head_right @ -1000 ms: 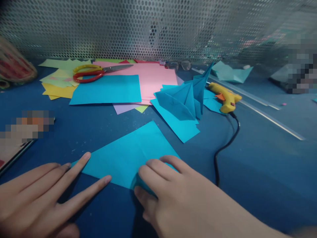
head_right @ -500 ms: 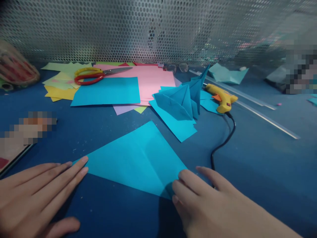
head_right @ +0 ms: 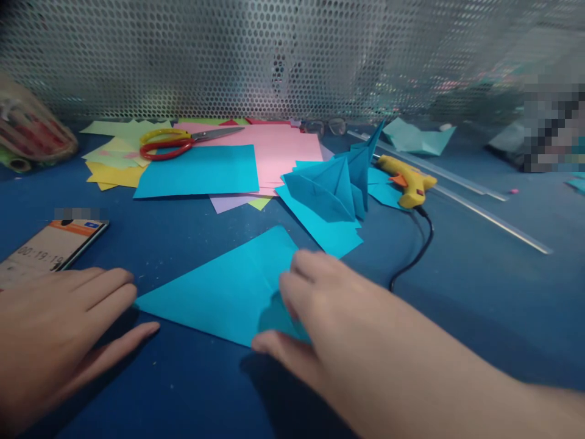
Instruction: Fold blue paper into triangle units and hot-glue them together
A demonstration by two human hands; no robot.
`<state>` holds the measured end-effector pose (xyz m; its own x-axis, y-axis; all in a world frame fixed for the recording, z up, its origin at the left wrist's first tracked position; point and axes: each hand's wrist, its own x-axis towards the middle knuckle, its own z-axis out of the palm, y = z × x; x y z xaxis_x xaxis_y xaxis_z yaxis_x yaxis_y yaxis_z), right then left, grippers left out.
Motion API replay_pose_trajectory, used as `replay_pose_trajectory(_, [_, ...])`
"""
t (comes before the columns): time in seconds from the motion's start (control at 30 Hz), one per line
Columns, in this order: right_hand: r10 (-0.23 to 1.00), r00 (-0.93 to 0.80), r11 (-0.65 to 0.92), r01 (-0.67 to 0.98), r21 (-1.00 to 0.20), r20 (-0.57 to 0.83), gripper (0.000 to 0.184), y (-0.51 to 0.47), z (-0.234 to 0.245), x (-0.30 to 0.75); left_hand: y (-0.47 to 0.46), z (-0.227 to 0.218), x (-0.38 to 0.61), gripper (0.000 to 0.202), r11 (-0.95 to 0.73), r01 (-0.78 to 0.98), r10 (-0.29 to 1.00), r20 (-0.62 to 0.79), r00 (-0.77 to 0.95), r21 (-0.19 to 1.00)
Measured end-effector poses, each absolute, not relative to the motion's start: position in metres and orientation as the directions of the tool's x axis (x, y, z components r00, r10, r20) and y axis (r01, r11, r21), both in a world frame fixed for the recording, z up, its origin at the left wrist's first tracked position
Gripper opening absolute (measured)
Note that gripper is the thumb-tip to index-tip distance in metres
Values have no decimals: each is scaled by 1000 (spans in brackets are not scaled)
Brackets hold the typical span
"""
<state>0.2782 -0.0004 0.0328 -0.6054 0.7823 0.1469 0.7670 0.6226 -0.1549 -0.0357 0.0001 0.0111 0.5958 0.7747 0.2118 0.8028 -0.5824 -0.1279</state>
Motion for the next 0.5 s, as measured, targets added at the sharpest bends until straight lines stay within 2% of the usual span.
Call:
replay_pose_trajectory(0.07, [803, -574, 593, 798, -109, 162, 63, 17, 31, 281, 3, 12, -32, 55, -604, 775, 758, 169, 630, -185])
replay_pose_trajectory(0.1, [828, -537, 554, 828, -87, 161, 77, 25, 27, 283, 4, 12, -32, 54, -605, 774, 758, 160, 632, -187])
replay_pose_trajectory(0.17, [869, -481, 491, 868, -76, 115, 96, 36, 16, 283, 5, 9, -33, 51, -591, 796, 775, 180, 606, -130])
replay_pose_trajectory(0.23, [894, -442, 448, 884, -133, 70, 106, 42, 7, 281, 4, 6, -36, 48, -581, 811, 788, 201, 583, -71])
replay_pose_trajectory(0.43, [939, -342, 302, 871, -388, -39, 106, 50, 19, 269, 4, -2, -45, 52, -550, 835, 821, 170, 545, -18])
replay_pose_trajectory(0.5, [943, -330, 274, 848, -453, -48, 97, 54, 31, 271, 6, 0, -44, 50, -550, 835, 825, 153, 544, -1])
